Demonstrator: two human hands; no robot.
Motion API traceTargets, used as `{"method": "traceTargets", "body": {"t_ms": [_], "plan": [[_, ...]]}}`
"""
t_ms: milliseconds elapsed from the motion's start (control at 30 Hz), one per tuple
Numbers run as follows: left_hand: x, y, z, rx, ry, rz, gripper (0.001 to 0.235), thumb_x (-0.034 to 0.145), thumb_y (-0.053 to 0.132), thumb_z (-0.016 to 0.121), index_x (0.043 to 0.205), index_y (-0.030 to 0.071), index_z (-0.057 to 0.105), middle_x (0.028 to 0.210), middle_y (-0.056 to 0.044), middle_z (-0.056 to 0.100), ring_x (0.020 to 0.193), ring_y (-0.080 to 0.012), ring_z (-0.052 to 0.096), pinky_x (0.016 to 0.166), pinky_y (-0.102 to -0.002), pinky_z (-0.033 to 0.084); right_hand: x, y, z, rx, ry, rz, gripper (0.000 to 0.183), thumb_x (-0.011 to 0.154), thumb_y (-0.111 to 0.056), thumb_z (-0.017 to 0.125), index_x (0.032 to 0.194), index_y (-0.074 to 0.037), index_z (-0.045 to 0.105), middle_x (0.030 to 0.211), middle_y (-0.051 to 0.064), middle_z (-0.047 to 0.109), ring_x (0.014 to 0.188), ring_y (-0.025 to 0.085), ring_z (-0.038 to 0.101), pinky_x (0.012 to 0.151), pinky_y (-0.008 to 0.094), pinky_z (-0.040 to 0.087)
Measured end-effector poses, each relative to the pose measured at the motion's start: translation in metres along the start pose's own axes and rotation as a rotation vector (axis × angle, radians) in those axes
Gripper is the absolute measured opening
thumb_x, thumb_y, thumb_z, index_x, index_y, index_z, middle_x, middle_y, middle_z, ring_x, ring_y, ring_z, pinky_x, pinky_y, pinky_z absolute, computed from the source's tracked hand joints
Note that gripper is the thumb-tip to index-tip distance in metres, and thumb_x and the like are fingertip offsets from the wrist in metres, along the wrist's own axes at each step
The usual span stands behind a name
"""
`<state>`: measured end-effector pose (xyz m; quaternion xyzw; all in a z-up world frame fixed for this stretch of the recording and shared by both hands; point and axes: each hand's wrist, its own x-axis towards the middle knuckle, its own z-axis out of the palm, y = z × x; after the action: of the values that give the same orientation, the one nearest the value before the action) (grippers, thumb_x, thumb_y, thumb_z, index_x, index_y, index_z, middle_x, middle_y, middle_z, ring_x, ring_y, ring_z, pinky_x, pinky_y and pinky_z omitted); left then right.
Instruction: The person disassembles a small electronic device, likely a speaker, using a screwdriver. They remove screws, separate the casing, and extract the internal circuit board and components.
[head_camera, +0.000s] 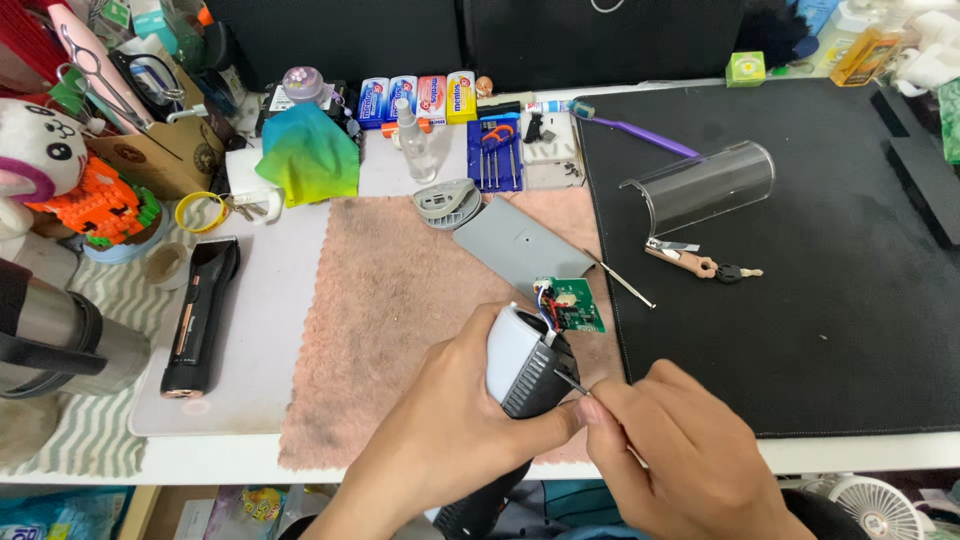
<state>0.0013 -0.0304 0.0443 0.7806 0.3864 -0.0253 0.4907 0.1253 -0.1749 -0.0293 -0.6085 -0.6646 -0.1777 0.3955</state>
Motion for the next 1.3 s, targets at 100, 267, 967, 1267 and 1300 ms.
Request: {"method": "traceTargets", "body": {"t_ms": [100, 267, 967, 1267, 1300], "plan": [[-0.006, 0.000, 0.001, 0.009, -0.003, 0.001, 0.061, 0.068, 0.049, 0.079, 0.124, 0.031, 0.062, 0.101, 0.009, 0.081, 0.095, -0.0055, 0.075, 0.081, -0.024, 0.056, -0.006, -0.001, -0.004, 0.079, -0.091, 0.109, 0.011, 0.096, -0.005, 0.057, 0.086, -0.002, 0.062, 0.071, 0.005, 0.053, 0.055, 0.021, 0.034, 0.051, 0.033, 0.033], [-0.015, 0.012, -0.003, 0.020, -0.055, -0.086, 0.065, 0.072, 0.045, 0.080, 0.131, 0.034, 0.055, 0.106, 0.008, 0.077, 0.093, -0.0073, 0.072, 0.079, -0.024, 0.054, -0.019, -0.008, -0.008, 0.233, -0.169, 0.838, 0.023, 0.088, -0.029, 0.067, 0.077, -0.015, 0.082, 0.049, -0.004, 0.066, 0.045, 0.009, 0.054, 0.045, 0.029, 0.044], [-0.013, -0.005, 0.001, 0.074, -0.033, 0.106, 0.075, 0.070, 0.045, 0.078, 0.138, 0.030, 0.051, 0.121, 0.002, 0.075, 0.107, -0.0165, 0.073, 0.080, -0.033, 0.056, -0.028, -0.012, 0.000, 0.154, -0.008, 0.655, 0.021, 0.088, -0.012, 0.064, 0.070, -0.005, 0.072, 0.047, 0.003, 0.049, 0.041, 0.017, 0.041, 0.042, 0.033, 0.035], [0.001, -0.025, 0.011, 0.107, 0.164, 0.553, 0.078, 0.076, 0.036, 0.080, 0.142, 0.018, 0.045, 0.118, -0.011, 0.073, 0.111, -0.0310, 0.070, 0.084, -0.037, 0.054, -0.044, 0.012, 0.004, 1.521, -0.023, 1.470, 0.036, 0.101, -0.017, 0.056, 0.075, 0.006, 0.060, 0.047, -0.001, 0.020, 0.036, 0.010, 0.017, 0.033, 0.028, 0.013], [0.001, -0.026, 0.011, 0.117, 0.169, 0.558, 0.078, 0.076, 0.038, 0.080, 0.142, 0.017, 0.045, 0.116, -0.013, 0.073, 0.110, -0.0322, 0.069, 0.085, -0.037, 0.052, -0.041, 0.008, 0.008, 1.054, 0.041, 1.154, 0.036, 0.095, -0.008, 0.061, 0.070, 0.017, 0.069, 0.044, 0.008, 0.029, 0.036, 0.013, 0.026, 0.034, 0.031, 0.018]]}}
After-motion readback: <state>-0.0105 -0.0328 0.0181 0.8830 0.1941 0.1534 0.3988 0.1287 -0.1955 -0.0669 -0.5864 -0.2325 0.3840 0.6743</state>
